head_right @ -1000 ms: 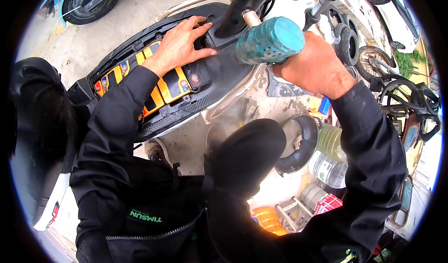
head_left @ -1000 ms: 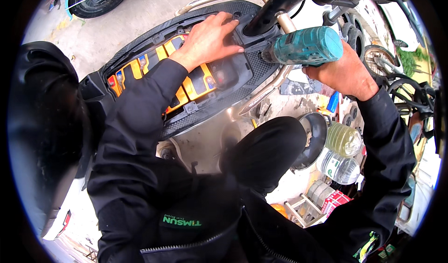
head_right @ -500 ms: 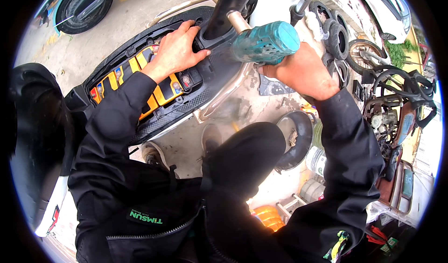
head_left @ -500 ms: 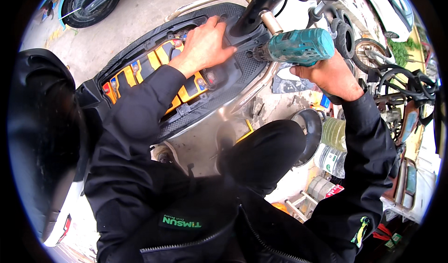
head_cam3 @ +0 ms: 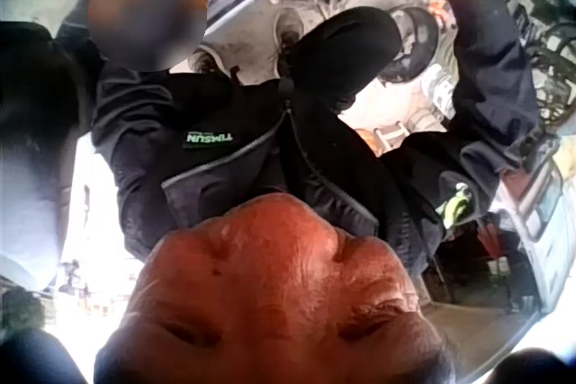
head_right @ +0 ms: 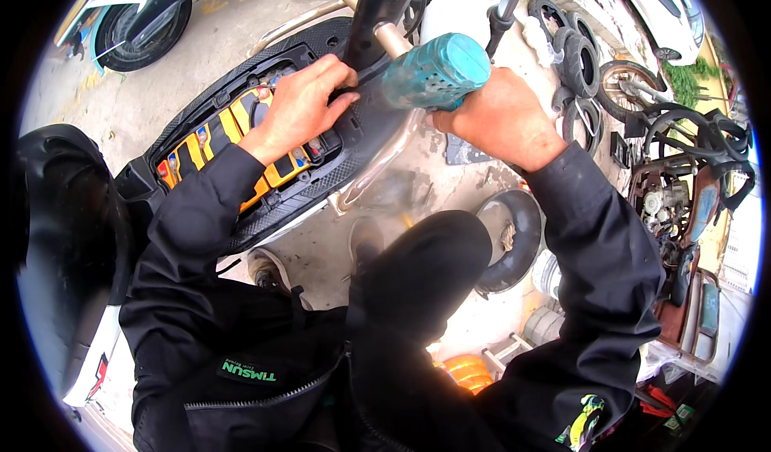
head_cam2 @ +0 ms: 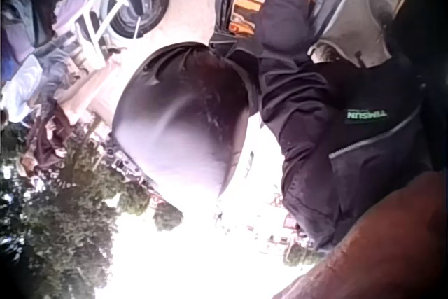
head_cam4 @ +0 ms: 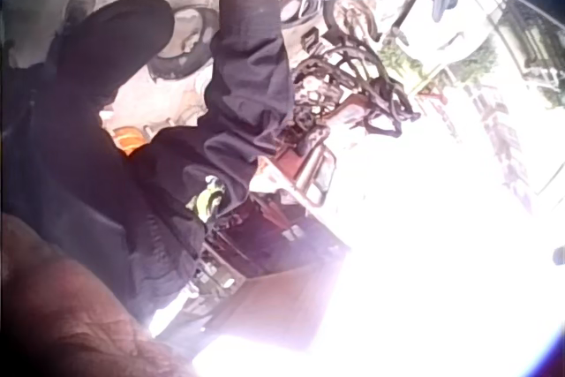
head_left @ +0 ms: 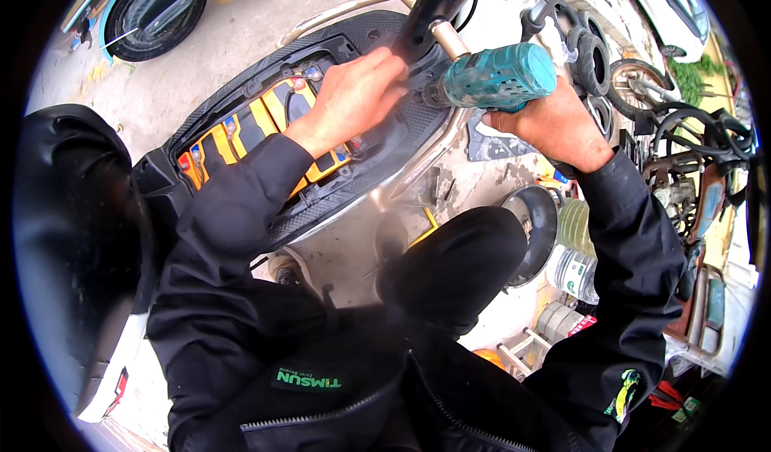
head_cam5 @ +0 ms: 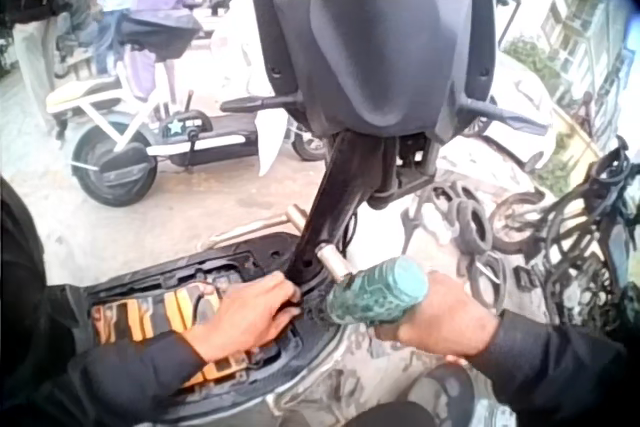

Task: The person opens the seat of a white scooter to access the battery compartment. They use a cordless drill to remove and install screws on the floorboard and battery cover, working on the scooter's internal components.

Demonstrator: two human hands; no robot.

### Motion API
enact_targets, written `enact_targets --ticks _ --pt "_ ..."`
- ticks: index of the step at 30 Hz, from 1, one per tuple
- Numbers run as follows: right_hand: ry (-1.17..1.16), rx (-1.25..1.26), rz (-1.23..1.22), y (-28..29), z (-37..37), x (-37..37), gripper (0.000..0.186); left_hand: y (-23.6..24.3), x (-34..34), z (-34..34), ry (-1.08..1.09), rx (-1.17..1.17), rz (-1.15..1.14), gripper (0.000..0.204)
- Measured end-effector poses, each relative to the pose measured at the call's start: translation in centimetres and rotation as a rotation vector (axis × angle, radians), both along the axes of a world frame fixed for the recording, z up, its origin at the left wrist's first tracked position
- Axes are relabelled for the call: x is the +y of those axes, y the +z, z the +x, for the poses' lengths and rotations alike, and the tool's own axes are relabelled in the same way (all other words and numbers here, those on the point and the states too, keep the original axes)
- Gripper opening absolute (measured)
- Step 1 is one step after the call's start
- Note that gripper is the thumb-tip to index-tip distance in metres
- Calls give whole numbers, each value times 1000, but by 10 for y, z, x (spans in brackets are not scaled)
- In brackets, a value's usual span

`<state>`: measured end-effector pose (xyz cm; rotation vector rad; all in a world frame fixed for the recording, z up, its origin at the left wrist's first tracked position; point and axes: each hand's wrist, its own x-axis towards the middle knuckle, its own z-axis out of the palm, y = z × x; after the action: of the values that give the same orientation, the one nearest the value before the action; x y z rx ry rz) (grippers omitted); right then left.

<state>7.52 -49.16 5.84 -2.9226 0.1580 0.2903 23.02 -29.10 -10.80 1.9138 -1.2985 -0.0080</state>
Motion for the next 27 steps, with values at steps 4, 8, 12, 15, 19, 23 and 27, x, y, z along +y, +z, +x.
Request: enact_targets --ticks 4,8,12,15,19,23,27 --pt "6 -159 69 -10 -18 -5 32 -14 -9 -16 -177 102 -30 20" --pt "-24 -103 89 1 -10 -1 32 -14 -15 -21 -134 196 1 19" --pt "-95 -92 355 24 -2 0 32 -14 -15 -20 -104 183 34 18" --pt "-131 -56 352 53 -21 -6 43 -12 -19 -21 -165 115 4 17" --pt "-367 -162 396 48 -88 -8 32 -11 -10 -10 -244 -165 -30 13" --pt "-841 -455 603 -27 -189 11 29 -10 -18 -11 -245 -323 33 17" --pt "-1168 -328 732 -154 -290 52 37 -2 -14 -19 -186 -394 103 18"
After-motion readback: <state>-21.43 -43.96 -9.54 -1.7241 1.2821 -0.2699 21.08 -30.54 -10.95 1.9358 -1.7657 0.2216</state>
